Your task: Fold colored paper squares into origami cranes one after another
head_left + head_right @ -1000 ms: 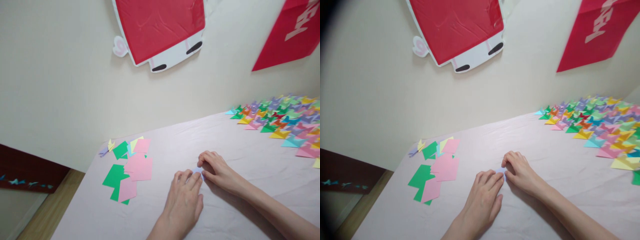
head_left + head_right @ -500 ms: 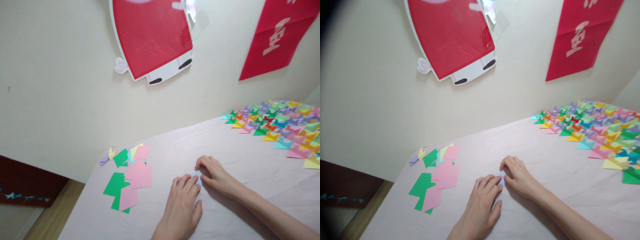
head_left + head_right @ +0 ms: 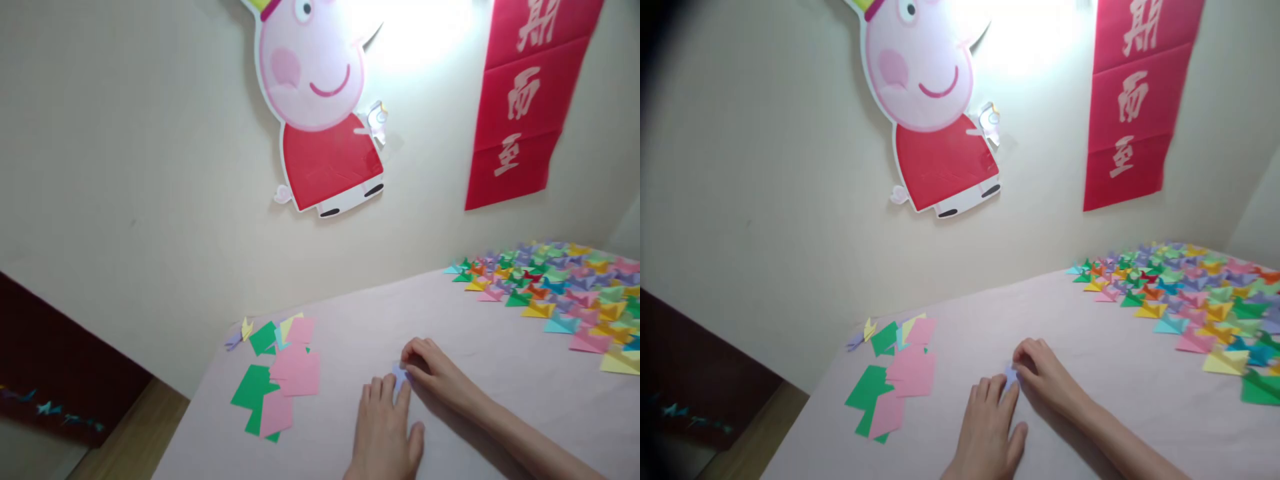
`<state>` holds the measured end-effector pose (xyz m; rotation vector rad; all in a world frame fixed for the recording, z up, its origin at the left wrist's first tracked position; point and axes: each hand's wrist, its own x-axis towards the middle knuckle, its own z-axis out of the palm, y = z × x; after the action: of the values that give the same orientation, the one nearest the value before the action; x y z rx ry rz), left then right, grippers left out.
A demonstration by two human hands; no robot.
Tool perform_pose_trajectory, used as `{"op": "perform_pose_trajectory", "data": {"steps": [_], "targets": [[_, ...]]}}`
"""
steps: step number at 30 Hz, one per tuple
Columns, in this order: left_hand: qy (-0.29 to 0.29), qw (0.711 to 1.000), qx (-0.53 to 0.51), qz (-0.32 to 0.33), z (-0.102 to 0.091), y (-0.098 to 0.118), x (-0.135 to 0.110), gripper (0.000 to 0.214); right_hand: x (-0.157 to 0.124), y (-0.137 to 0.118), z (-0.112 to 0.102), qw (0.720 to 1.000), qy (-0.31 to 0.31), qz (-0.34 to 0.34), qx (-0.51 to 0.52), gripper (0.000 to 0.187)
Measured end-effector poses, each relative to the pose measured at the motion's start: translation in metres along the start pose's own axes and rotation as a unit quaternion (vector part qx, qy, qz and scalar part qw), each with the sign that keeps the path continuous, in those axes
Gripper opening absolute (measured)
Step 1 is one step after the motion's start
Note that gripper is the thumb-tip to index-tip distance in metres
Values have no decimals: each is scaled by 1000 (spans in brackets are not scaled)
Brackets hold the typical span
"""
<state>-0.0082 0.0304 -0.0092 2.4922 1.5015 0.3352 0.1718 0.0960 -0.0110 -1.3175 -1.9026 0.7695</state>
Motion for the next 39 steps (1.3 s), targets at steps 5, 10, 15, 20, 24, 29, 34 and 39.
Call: {"op": "perform_pose_trajectory", "data": {"steps": [5, 10, 15, 20, 24, 29, 34, 39], "targets": [[43, 997, -27, -57, 19, 6, -4, 52, -8, -15, 6, 994, -18, -5, -105, 12], [80, 995, -63, 21, 5, -3, 5, 44, -18, -16, 14, 987, -7, 10, -163, 20], [63, 993, -72, 66, -16, -4, 5, 25, -10, -11, 14, 985, -28, 20, -169, 19], [82, 995, -43, 32, -13, 0, -7, 32, -6, -10, 11, 983, -39, 23, -180, 19], [90, 996, -25, 12, -11, 2, -13, 29, -14, -10, 6, 983, -52, 11, -175, 36], [108, 993, 0, -40, -11, 4, -15, 20, -30, -15, 1, 988, -56, -17, -142, 31], [123, 992, -16, -31, -10, 2, -8, 17, -34, -20, 2, 993, -65, -42, -87, 19], [126, 991, -49, 1, -11, -4, 0, 14, -26, -13, 0, 992, -96, -39, -68, 13]]}}
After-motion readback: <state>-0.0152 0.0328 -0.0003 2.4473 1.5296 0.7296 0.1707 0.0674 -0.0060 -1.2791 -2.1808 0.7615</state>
